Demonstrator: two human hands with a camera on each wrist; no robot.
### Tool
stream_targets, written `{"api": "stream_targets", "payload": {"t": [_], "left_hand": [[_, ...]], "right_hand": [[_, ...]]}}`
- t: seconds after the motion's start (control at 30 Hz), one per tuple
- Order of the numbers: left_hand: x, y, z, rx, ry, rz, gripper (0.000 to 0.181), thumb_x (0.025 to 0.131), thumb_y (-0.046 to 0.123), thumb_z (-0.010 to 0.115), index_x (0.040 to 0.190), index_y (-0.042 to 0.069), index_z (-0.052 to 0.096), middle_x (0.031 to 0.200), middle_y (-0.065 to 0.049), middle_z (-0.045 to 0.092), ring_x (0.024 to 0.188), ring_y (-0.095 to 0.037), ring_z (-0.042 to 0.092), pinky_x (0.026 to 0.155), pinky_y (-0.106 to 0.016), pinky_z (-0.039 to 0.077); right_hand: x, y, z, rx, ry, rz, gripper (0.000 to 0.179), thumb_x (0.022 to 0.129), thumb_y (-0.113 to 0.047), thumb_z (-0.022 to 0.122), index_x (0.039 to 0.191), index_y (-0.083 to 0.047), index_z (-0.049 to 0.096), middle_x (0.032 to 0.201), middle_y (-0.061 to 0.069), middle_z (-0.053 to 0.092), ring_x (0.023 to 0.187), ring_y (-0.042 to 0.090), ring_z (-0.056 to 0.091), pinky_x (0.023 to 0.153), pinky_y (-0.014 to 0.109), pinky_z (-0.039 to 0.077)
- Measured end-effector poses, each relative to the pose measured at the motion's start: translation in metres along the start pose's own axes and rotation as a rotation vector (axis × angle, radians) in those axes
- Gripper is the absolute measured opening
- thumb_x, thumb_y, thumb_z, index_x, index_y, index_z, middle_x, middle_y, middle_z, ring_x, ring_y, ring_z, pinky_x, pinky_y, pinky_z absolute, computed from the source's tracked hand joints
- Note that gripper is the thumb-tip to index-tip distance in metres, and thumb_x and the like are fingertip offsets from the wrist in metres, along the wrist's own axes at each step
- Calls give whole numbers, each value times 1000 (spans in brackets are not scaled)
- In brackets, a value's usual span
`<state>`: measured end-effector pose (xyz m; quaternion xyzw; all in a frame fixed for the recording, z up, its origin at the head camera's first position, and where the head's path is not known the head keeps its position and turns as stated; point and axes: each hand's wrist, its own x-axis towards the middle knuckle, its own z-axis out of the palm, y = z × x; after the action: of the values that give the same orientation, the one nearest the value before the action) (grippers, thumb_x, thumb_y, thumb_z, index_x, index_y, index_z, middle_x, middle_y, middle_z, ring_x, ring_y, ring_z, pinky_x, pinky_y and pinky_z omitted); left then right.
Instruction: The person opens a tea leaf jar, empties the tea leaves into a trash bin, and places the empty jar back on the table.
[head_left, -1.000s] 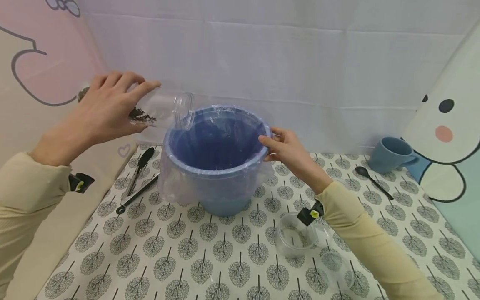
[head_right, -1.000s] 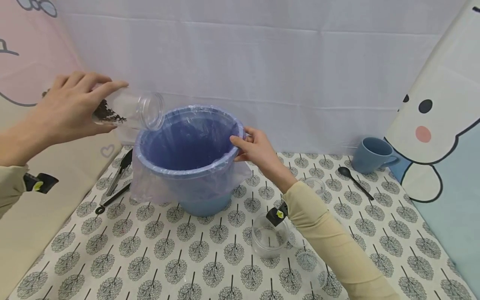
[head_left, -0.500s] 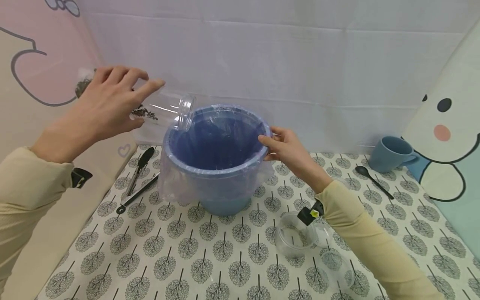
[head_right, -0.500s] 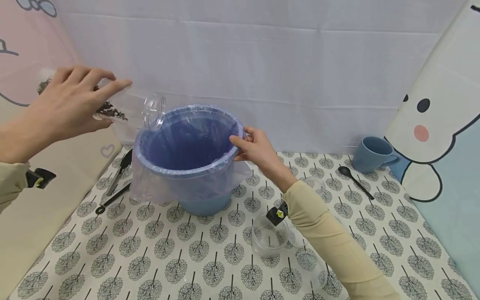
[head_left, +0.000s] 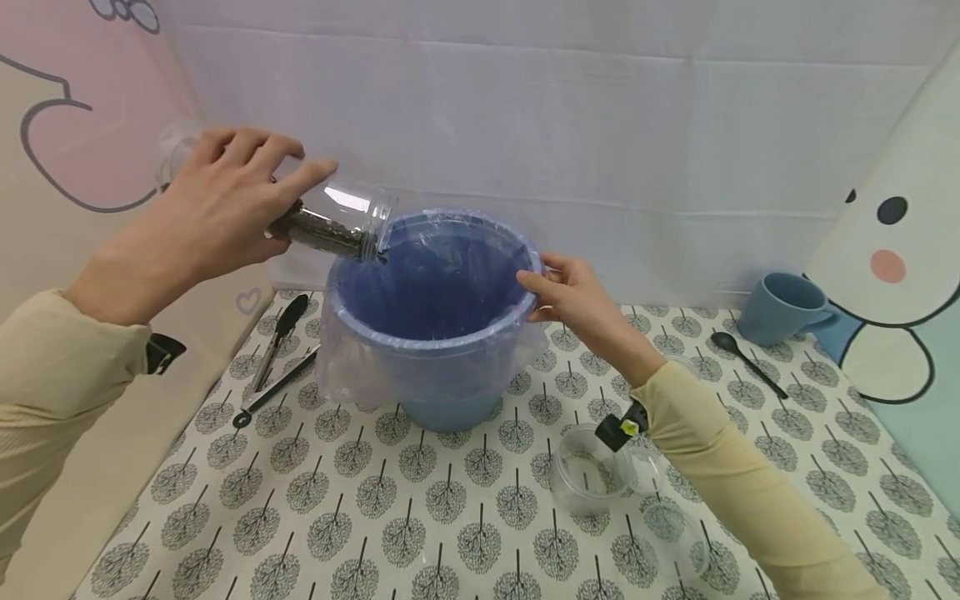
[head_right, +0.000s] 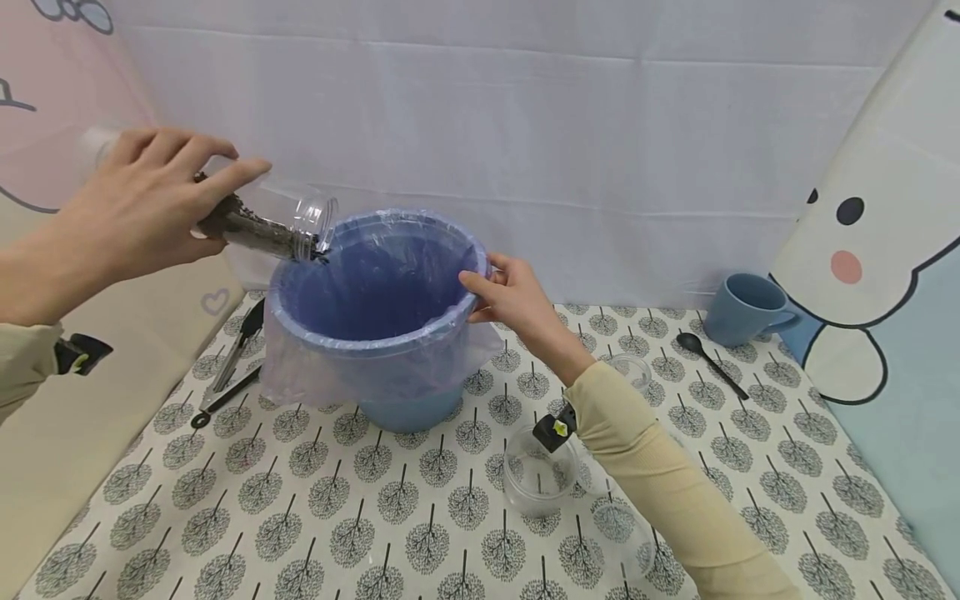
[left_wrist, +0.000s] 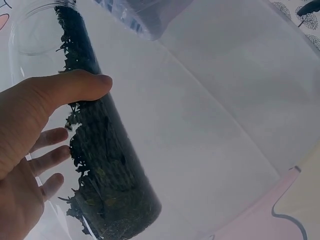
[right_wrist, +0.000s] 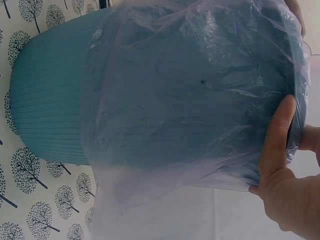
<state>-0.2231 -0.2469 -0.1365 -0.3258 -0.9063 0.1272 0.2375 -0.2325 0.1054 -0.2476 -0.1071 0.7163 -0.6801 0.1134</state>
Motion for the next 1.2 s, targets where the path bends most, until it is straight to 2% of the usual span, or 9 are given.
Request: {"api": "stream_targets", "payload": {"t": [0.37, 0.87, 1.2], "left_hand": [[0, 1, -2, 59, 63, 61, 95, 57, 3, 91, 138, 10, 40, 129, -28, 45, 118, -49, 41, 99, -64, 32], [1, 3, -4, 109, 76, 81, 99, 55, 3, 92, 139, 8, 42, 129, -28, 44, 119, -48, 40, 98, -62, 32], [3, 5, -4, 120, 83, 89, 94, 58, -1, 89, 139, 8, 44, 129, -27, 45, 120, -48, 40, 100, -61, 31]], "right_hand": [[0, 0, 0, 4, -2, -4, 52, 100, -10, 53, 147, 2, 35, 94, 9, 68, 63, 9, 63, 63, 21, 57], [-1, 0, -3, -1, -1, -8, 52, 100, -10, 53, 147, 2, 35, 95, 9, 69, 65, 9, 64, 64, 21, 57], [-1, 0, -3, -2, 5, -6, 52, 100, -10, 53, 147, 2, 35, 95, 9, 69, 65, 10, 65, 64, 21, 57]]}}
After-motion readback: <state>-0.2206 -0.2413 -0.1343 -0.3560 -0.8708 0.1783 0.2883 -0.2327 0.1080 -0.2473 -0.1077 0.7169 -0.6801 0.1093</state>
